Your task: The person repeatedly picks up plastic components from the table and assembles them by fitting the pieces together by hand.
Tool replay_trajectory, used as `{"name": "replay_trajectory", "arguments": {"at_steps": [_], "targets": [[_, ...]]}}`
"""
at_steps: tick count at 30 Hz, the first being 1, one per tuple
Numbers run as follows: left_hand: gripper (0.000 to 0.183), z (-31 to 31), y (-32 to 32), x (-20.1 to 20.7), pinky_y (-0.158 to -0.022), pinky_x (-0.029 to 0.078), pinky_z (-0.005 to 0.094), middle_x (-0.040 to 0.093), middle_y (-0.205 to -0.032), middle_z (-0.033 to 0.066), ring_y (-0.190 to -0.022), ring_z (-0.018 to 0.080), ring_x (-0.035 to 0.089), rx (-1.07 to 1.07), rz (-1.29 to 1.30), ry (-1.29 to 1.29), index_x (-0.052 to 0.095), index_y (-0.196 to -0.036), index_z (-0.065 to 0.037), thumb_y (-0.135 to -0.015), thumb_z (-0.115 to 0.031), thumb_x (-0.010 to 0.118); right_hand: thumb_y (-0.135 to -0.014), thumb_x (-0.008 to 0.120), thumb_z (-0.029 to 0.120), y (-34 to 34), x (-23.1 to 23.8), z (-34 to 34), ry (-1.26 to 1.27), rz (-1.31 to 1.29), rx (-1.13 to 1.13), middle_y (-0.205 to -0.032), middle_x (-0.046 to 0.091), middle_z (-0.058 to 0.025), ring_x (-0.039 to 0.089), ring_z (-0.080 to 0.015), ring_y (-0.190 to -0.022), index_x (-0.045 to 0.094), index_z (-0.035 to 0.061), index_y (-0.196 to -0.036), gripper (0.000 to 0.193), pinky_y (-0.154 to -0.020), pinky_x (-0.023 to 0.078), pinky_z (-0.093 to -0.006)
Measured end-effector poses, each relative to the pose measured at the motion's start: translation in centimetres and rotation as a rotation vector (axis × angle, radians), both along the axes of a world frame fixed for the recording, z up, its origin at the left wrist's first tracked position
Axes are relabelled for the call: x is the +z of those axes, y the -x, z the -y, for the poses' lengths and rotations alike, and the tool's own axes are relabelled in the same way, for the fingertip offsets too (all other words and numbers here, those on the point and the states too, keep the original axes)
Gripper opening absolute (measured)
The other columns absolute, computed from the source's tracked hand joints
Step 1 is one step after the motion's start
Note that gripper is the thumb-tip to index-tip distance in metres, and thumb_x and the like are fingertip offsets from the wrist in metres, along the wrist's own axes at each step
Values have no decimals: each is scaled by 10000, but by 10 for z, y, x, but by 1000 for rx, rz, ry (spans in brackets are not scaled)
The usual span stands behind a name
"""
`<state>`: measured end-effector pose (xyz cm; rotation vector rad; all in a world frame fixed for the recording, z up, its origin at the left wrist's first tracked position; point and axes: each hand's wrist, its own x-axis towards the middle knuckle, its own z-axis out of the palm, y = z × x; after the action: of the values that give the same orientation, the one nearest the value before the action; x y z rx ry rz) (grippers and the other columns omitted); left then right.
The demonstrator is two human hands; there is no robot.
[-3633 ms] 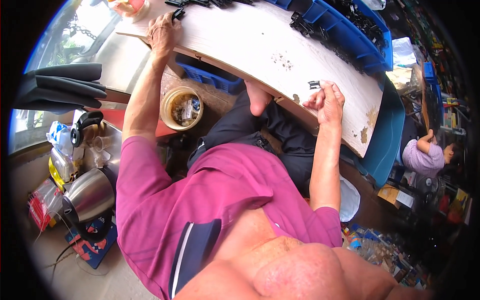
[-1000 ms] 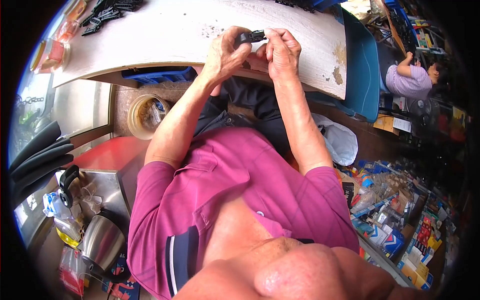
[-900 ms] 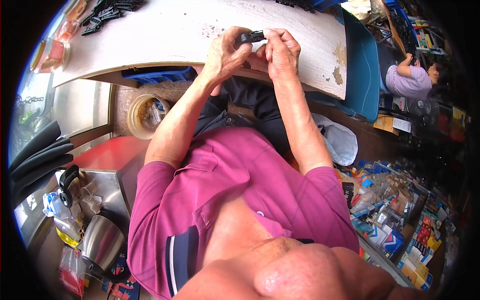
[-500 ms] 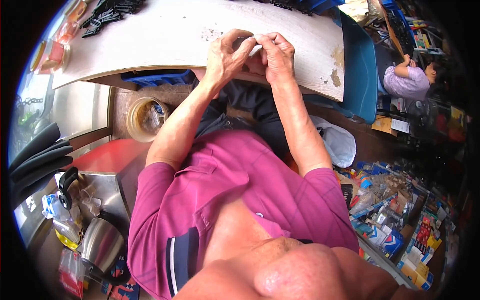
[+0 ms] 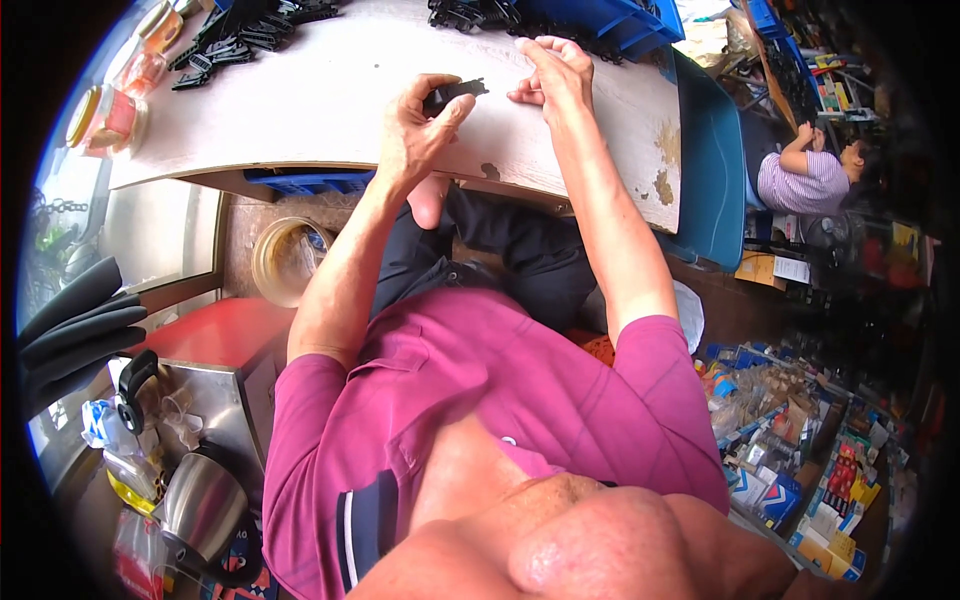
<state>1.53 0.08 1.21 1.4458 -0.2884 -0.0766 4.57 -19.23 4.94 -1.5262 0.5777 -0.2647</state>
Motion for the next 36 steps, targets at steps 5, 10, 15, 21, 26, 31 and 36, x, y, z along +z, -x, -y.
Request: {"name": "replay_trajectory", "arguments": {"at_steps": [5,10,15,21,26,31,36], "targets": [[320,0,0,-4,-560,486,213,628,-815,31,-623,74,571,-19,22,12,616,-1150,-7,-880,-145,721,-738,829,179,-51,-13,9,134,5,5,-661,575,-104,574,-173,-461,512,-10,-1175,572,-440,583,-361],[310,-1,-2,-13,-569,486,219,610,-802,19,-626,72,563,5,71,-39,606,-1155,-7,-888,-126,708,-760,807,197,-69,-9,-7,362,-99,-61,-743,628,-113,580,-164,-472,604,-14,-1041,406,-435,579,-344],[324,2,-2,-7,-574,490,221,610,-798,28,-626,80,567,-8,6,85,587,-1175,1,-901,-131,697,-793,766,182,-58,-11,13,62,-31,-47,-584,548,-79,584,-182,-464,605,1,-929,278,-476,599,-413],[314,5,-13,-2,-642,564,255,667,-910,100,-763,165,686,73,-192,272,576,-1170,14,-917,-143,678,-827,666,270,6,-3,-2,-368,50,93,-453,426,-48,549,-226,-419,583,-8,-926,307,-510,593,-546],[380,25,-22,13,-641,602,309,667,-1001,169,-817,270,714,-48,-477,476,501,-1221,-22,-909,-158,670,-838,686,267,52,-10,-32,-391,107,237,-513,508,-43,561,-212,-451,615,15,-925,276,-484,576,-430],[341,39,-11,11,-635,608,294,657,-946,137,-760,227,703,-43,-498,535,532,-1182,-18,-882,-85,681,-873,673,193,62,-7,-46,-387,177,225,-577,552,-39,530,-152,-452,627,19,-912,184,-485,574,-358],[368,36,-11,0,-607,597,287,629,-970,151,-740,220,697,-22,-466,643,528,-1195,-19,-855,-40,668,-855,720,191,62,-20,-38,-288,183,294,-637,586,-36,498,-106,-453,617,14,-885,206,-470,539,-304]]}}
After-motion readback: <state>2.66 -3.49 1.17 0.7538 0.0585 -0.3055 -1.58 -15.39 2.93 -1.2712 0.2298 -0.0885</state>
